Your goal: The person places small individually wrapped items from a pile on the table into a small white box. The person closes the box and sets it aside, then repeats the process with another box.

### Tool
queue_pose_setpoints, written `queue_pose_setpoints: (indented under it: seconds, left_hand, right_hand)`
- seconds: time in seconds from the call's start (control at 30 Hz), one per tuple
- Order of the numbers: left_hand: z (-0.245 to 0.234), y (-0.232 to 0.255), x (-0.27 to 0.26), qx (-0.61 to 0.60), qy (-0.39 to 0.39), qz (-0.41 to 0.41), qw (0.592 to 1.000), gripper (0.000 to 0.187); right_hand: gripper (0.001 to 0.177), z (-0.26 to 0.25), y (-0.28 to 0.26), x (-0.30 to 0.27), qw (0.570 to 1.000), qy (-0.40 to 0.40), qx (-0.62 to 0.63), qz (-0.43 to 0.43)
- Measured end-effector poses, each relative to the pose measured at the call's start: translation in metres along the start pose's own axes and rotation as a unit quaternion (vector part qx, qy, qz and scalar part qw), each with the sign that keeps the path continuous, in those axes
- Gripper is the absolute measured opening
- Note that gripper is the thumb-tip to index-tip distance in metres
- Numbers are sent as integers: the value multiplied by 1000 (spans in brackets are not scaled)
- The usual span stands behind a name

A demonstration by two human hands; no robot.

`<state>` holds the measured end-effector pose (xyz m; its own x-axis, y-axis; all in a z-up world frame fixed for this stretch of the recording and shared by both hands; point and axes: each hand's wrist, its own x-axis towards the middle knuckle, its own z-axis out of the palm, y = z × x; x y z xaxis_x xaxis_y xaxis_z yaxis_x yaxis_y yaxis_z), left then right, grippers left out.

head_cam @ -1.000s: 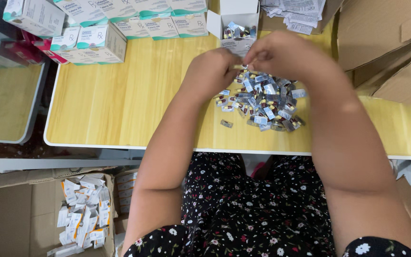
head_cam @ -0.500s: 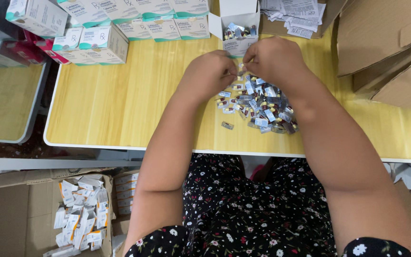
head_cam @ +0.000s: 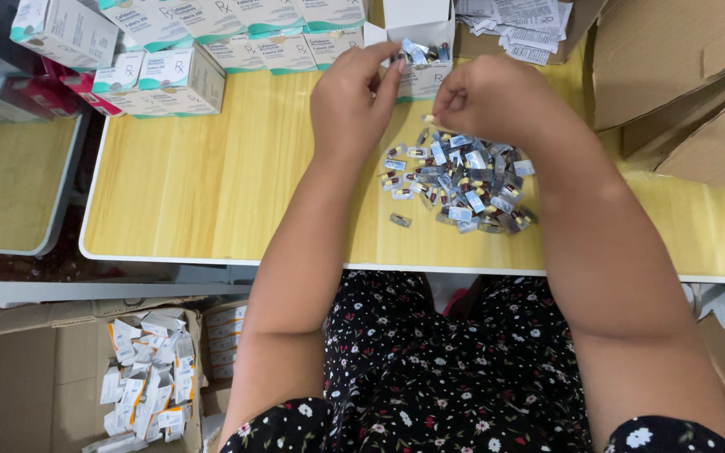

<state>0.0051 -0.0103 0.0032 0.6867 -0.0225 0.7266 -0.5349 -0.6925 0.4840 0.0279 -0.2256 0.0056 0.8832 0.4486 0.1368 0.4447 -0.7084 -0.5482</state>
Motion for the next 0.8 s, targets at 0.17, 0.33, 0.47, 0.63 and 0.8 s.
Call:
queue_pose_setpoints:
  seconds: [0.17,0.33,0.47,0.63,0.8]
  left_hand:
    - [-14,-5,-1,-37,-46,-42,997,12]
    - [-22,-5,2,32,-189,-106,976,9]
    - [-29,-8,-1,71,-330,-110,935,16]
    - [-28,-11,-2,60,-404,-115,906,25]
    - [-23,-13,-5,75,-400,-96,909,14]
  right_hand:
    - [4,12,-7,14,948,146,272,-81]
    - [17,14,-5,17,927,241,278,-68]
    - [16,9,3,5,972,133,102,-166]
    - [20,16,-2,3,981,28,-35,-189]
    - [16,22,-8,4,990,-44,-67,-116]
